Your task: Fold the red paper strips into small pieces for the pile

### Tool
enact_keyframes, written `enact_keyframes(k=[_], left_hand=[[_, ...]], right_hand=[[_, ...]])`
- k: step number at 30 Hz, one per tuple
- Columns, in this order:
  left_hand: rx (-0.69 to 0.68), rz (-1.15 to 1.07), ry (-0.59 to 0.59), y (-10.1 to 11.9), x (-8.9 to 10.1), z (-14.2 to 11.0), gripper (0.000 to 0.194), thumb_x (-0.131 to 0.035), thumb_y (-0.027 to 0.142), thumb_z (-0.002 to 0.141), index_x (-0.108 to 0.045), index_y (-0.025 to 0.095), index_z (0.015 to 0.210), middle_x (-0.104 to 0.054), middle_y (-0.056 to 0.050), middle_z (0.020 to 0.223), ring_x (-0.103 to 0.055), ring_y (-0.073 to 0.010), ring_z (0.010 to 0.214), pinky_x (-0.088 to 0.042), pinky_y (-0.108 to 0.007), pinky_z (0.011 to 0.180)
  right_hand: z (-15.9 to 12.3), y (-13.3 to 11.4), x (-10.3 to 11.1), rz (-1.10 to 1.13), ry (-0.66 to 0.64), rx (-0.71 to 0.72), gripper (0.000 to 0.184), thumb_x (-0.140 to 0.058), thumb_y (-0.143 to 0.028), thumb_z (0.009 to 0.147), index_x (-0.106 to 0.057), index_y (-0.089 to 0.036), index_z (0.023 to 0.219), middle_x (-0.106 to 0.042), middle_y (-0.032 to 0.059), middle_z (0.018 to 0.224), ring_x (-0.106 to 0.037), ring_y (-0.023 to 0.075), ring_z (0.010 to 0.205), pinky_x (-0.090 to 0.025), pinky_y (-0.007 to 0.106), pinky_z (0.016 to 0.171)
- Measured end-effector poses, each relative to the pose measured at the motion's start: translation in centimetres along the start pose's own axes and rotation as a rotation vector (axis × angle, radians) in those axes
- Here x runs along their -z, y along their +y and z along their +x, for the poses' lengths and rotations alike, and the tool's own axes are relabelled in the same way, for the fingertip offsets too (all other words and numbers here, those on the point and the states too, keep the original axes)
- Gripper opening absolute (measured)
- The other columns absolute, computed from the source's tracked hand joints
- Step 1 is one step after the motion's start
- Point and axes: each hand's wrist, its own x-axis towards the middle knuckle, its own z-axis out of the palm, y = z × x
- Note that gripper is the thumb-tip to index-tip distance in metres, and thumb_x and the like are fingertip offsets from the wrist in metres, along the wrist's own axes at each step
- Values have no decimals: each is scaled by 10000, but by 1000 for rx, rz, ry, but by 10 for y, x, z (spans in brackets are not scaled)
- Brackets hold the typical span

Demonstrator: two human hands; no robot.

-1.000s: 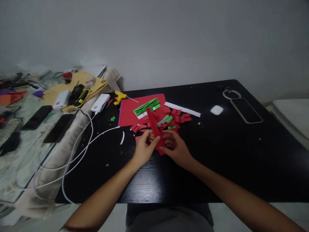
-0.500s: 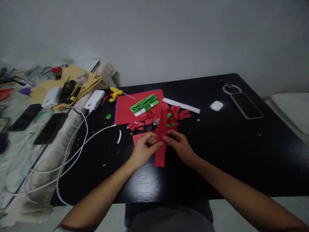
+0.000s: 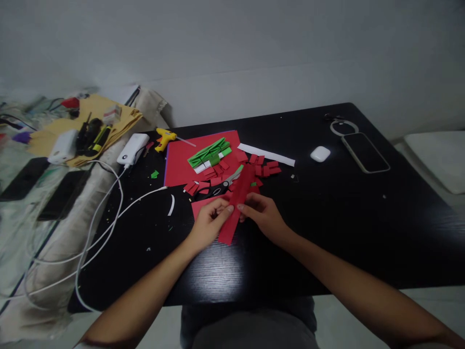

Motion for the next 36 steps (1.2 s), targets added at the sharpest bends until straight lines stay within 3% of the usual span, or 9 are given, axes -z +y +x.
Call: enact_keyframes(k=[5,11,15,22,30,36], left_hand=[[2,56,-9,-3,-1,0,378,-724,535,873,-664,166,817,-606,30,609,-551,-114,548,-427,-236,565],[-17,7,33,-2,-2,-2,336,-695,518,905,-676,183,886,-688,-6,748,-637,-151,684,-500,-272,675],[-33,57,78,1,-1,1,406,-680,566,897,-662,181,771,-649,6,692,-567,-135,613,-459,-255,597],[-51,103,51,0,1,4,462,-658,604,893,-659,171,733,-570,11,634,-516,-133,611,-412,-255,575],[-45,0,84,-4,3,7,371,-814,491,788,-647,175,888,-589,46,638,-554,-105,576,-483,-236,578],[-60,-31,125,-6,2,8,375,-768,488,841,-615,187,1003,-564,64,631,-544,-90,561,-458,-202,546]], right_hand=[[1,2,-4,-92,65,93,280,-834,-451,772,-720,-220,880,-738,22,852,-690,187,805,-569,334,777],[0,4,-5,-51,1,43,306,-817,-493,782,-703,-209,802,-683,-9,719,-612,135,568,-555,292,585],[2,2,-4,-48,13,34,338,-823,-519,768,-697,-206,791,-669,-14,700,-617,137,576,-568,293,600],[4,0,0,-139,26,70,324,-802,-525,787,-707,-215,792,-686,-10,708,-629,152,611,-554,300,620],[7,2,3,-180,43,73,326,-820,-523,762,-717,-214,780,-688,-7,698,-615,146,610,-534,290,600],[7,3,4,-114,-4,56,317,-839,-488,756,-740,-219,892,-750,22,824,-693,183,724,-590,323,668]])
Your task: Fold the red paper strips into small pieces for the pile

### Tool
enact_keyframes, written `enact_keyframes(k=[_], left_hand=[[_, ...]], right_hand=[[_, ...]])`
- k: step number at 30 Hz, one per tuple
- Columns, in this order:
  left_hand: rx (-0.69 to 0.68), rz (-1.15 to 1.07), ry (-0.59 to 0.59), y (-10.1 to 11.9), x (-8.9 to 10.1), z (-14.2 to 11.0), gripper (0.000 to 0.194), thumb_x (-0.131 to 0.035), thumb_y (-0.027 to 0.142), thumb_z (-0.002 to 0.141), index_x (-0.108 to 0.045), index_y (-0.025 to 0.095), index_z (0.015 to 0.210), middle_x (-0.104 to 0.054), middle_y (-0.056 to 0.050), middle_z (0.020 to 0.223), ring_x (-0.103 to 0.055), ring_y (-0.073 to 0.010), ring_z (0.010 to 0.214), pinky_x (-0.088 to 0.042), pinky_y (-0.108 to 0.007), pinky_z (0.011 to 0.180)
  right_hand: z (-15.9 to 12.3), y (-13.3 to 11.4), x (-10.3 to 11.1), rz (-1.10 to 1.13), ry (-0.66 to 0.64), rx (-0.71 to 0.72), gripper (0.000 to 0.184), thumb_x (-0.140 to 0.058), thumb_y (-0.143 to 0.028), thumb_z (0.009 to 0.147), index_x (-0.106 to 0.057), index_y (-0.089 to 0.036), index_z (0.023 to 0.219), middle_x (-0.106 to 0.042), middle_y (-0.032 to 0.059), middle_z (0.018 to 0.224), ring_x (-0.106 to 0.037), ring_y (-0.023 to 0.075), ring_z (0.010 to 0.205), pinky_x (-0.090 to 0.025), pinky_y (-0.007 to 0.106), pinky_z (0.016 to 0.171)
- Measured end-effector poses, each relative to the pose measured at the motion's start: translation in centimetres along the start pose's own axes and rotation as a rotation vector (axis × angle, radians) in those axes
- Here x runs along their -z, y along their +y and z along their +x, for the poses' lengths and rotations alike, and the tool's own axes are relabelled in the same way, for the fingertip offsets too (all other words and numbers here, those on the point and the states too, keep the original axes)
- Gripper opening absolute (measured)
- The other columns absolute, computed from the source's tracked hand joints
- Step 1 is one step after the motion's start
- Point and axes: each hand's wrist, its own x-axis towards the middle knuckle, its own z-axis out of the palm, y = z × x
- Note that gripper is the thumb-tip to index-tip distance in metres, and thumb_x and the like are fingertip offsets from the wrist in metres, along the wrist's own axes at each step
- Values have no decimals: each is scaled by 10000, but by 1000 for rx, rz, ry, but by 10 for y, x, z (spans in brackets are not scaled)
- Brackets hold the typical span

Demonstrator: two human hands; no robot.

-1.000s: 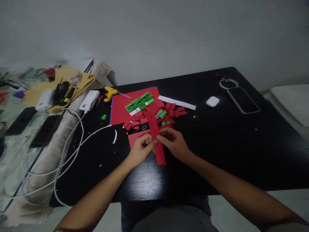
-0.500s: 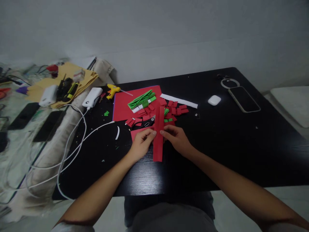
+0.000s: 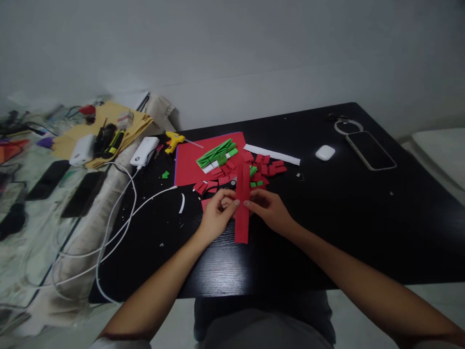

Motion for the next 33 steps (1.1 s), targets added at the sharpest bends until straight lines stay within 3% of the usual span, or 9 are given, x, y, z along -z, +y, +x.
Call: enact_keyframes(k=[7,11,14,20,23,27,33], left_hand=[[-28,18,-37,-5,2,3,364,-761,429,863,-595,185,1077,-602,49,684,-596,-102,594,-538,-224,588],[-18,-24,55,-7,-1,1,469,-815,411,805,-508,226,1108,-646,39,782,-626,-114,632,-580,-238,578],[-57,-29,79,-8,-2,-1,446,-807,385,818,-474,244,1079,-633,48,793,-606,-100,614,-561,-215,558],[-211,103,19,-7,1,-3,240,-695,316,924,-625,203,1124,-621,0,867,-570,-86,662,-490,-205,616],[-230,179,-14,-5,3,-4,270,-653,286,948,-660,201,1204,-651,-22,894,-594,-105,711,-481,-220,649],[-218,213,-29,-7,5,-4,352,-680,257,921,-656,207,1270,-658,-36,948,-607,-116,743,-485,-232,670],[-221,174,-42,-11,6,-3,402,-731,231,869,-650,199,1261,-638,-30,909,-593,-124,753,-479,-231,658]], right_hand=[[-2,2,6,-62,7,-5,270,-817,-439,794,-724,-217,916,-745,23,821,-689,178,700,-589,323,653],[-2,4,7,-116,70,50,269,-806,-402,800,-683,-222,957,-745,32,896,-709,194,824,-589,343,768],[-3,4,5,-73,95,78,330,-813,-359,794,-600,-245,1018,-713,0,860,-702,176,816,-581,320,765],[-10,2,-1,-243,74,203,178,-721,-311,883,-670,-264,1048,-724,27,1011,-714,190,893,-584,336,814],[-12,3,-1,-251,8,200,227,-700,-299,909,-702,-276,1134,-754,36,1029,-730,210,933,-593,367,851],[-10,6,1,-146,-22,168,354,-787,-310,846,-697,-274,1186,-763,53,1104,-736,234,1013,-594,413,936],[-8,4,2,-26,-55,124,486,-857,-283,776,-676,-266,1226,-762,60,1128,-736,231,1046,-606,399,934]])
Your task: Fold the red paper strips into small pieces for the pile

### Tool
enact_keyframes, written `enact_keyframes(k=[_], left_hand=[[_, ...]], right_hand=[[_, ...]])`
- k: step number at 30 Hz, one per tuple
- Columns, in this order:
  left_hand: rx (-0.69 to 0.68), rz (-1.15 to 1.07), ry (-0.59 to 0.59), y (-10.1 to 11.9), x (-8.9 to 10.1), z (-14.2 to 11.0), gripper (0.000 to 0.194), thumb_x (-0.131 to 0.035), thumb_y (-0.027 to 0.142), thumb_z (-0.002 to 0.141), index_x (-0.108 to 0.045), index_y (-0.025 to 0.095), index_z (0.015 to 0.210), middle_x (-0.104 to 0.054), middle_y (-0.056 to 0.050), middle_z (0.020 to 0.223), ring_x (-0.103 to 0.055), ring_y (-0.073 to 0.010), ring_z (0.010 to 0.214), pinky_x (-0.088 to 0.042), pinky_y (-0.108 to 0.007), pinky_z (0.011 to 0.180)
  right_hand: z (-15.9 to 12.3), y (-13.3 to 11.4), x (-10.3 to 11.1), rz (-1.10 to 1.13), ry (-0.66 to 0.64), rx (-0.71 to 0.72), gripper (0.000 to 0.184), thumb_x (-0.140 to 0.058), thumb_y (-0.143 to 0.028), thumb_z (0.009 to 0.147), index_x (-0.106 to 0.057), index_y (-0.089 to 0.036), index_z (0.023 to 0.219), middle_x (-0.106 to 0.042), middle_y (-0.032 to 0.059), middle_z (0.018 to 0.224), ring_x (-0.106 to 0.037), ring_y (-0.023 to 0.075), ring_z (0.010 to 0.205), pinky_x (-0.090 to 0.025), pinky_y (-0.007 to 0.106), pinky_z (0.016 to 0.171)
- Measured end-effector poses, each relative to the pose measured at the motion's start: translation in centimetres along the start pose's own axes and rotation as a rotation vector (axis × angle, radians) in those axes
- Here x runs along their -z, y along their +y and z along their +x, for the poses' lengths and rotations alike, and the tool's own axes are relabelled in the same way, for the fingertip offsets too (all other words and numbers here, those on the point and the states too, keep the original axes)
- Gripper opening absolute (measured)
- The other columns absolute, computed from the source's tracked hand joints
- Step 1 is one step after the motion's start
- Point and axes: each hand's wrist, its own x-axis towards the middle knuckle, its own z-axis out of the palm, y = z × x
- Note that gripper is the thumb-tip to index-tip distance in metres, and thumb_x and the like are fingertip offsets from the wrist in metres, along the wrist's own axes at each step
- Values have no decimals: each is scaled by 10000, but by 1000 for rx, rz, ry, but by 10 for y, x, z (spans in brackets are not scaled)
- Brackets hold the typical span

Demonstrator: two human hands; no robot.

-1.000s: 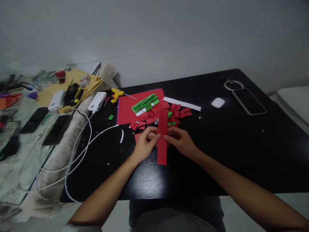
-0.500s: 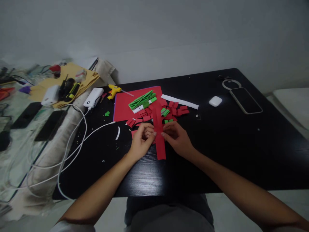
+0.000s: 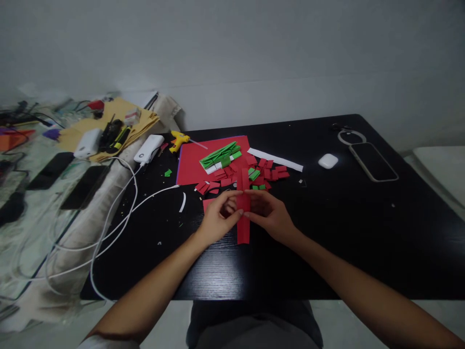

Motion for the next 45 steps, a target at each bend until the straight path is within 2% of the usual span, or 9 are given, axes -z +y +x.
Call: enact_keyframes(k=[10,20,28,31,35,37,39,42,45], left_hand=[[-57,133,34,2,2,0,472,-748,246,860,-654,206,1321,-633,-20,900,-579,-118,739,-506,-248,700],[-176,348,-82,13,4,-2,386,-662,336,966,-642,214,1331,-640,-45,943,-597,-146,773,-512,-265,671],[-246,351,-11,11,4,-2,317,-699,339,948,-699,207,1236,-667,-22,860,-597,-123,704,-516,-249,670],[-256,326,87,12,4,-3,245,-715,346,932,-737,200,1128,-695,-24,842,-595,-119,674,-506,-242,642],[-80,72,186,18,3,-1,262,-681,414,946,-708,177,1055,-692,-1,718,-605,-116,584,-500,-239,594],[3,-93,181,21,3,0,295,-649,458,961,-672,168,1013,-664,17,644,-608,-117,549,-503,-240,588],[42,-198,159,23,2,1,327,-644,495,956,-633,169,948,-661,17,629,-608,-118,535,-504,-243,587],[82,-228,116,23,2,2,354,-647,515,948,-601,172,877,-662,10,635,-605,-120,534,-499,-246,576],[62,-179,110,17,2,3,306,-684,474,932,-636,173,956,-704,-14,749,-658,-139,646,-527,-257,642]], right_hand=[[-2,-3,2,-54,78,44,441,-868,-309,777,-697,-256,1181,-787,39,1012,-756,216,965,-611,375,912],[-3,-8,2,-110,137,57,299,-867,-310,776,-765,-263,1053,-797,30,956,-768,213,925,-617,368,892],[-2,-12,2,-84,132,16,290,-864,-340,777,-784,-267,1045,-797,34,973,-762,227,914,-616,401,889],[-2,-13,3,-206,168,129,336,-879,-333,761,-774,-274,1074,-769,47,1065,-726,245,1031,-572,432,982],[0,-15,3,-341,162,268,466,-901,-301,733,-744,-290,1172,-701,63,1280,-606,272,1281,-438,463,1157],[1,-15,4,-275,137,217,451,-876,-313,769,-732,-295,1195,-702,58,1306,-606,268,1295,-436,461,1160],[2,-14,5,-147,137,107,383,-853,-349,791,-743,-288,1153,-741,53,1234,-667,264,1205,-507,452,1083],[4,-12,6,-31,175,-52,328,-858,-405,768,-772,-266,1052,-788,43,1024,-736,248,985,-591,421,916],[6,-13,7,-20,210,-80,329,-888,-391,717,-789,-260,1002,-791,34,978,-737,233,942,-595,408,900]])
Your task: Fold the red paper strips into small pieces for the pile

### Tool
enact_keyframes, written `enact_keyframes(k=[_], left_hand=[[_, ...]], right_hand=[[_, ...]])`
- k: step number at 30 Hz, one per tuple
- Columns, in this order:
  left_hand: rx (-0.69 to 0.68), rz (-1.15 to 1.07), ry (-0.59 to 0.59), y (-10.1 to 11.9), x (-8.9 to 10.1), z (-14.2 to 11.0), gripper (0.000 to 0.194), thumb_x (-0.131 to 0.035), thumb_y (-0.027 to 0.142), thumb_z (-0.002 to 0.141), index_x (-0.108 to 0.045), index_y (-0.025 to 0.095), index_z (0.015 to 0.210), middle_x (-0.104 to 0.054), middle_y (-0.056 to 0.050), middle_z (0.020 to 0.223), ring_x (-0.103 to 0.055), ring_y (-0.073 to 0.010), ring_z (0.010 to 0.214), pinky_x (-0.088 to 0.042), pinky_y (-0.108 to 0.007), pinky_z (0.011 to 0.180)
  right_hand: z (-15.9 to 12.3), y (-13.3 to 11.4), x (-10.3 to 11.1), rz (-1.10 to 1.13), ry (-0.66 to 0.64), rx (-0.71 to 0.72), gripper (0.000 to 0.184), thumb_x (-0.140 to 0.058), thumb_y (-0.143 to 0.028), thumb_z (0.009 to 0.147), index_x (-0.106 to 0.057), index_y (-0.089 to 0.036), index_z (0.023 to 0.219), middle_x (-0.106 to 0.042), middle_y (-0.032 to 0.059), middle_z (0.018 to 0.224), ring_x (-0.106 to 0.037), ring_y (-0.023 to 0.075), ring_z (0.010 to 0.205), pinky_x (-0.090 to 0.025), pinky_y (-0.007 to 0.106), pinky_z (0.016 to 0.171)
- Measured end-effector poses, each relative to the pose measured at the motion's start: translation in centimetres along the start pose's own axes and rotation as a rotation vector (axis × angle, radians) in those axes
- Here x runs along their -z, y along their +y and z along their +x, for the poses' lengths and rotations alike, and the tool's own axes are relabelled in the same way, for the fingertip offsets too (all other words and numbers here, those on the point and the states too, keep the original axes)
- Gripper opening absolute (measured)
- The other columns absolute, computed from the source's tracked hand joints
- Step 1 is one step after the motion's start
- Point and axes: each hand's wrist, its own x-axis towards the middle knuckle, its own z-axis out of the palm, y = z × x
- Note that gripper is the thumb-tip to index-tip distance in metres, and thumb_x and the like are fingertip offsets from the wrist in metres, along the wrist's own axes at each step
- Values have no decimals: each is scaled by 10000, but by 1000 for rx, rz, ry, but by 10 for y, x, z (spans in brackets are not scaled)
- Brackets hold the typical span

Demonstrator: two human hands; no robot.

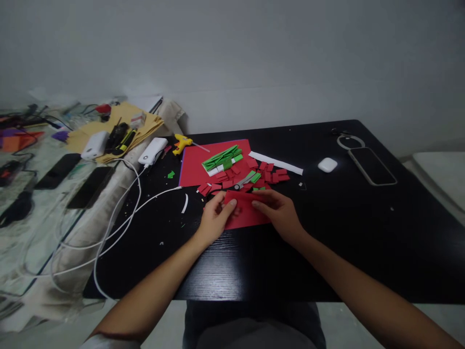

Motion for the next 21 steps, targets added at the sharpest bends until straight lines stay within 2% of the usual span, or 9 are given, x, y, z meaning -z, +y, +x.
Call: enact_keyframes(k=[3,5,10,14,18,21], left_hand=[[-127,81,57,-6,3,1,351,-727,401,911,-630,212,1192,-736,-59,1061,-701,-174,894,-542,-273,751],[-209,195,82,-8,5,2,356,-716,365,924,-625,232,1242,-718,-63,1139,-682,-179,960,-526,-274,778],[-277,493,66,-6,9,0,167,-680,355,951,-679,204,1023,-703,-26,941,-619,-145,768,-478,-271,715],[-248,558,22,-2,9,0,240,-696,408,936,-646,190,849,-659,-4,798,-579,-132,688,-451,-256,649],[-236,606,-31,0,8,2,279,-687,424,940,-630,191,797,-612,18,731,-532,-114,627,-425,-241,601],[-244,646,-64,0,9,3,288,-685,409,944,-621,189,769,-595,19,720,-520,-113,623,-419,-239,593]], right_hand=[[2,-1,0,-14,9,15,319,-895,-362,701,-794,-259,985,-793,34,984,-734,232,951,-596,400,892],[2,-1,0,-43,8,24,329,-889,-367,705,-793,-254,999,-792,39,982,-731,233,946,-597,397,878],[4,2,2,-146,38,88,366,-896,-383,693,-786,-249,1014,-779,39,977,-705,222,918,-583,382,851],[5,2,4,-193,38,114,361,-882,-407,714,-780,-248,1021,-774,39,963,-707,224,887,-580,387,833],[6,1,5,-177,40,165,312,-856,-400,749,-771,-244,1006,-784,48,1010,-722,235,953,-570,400,901],[7,-1,6,-207,55,192,231,-829,-378,779,-768,-237,952,-786,43,977,-725,232,925,-565,403,905]])
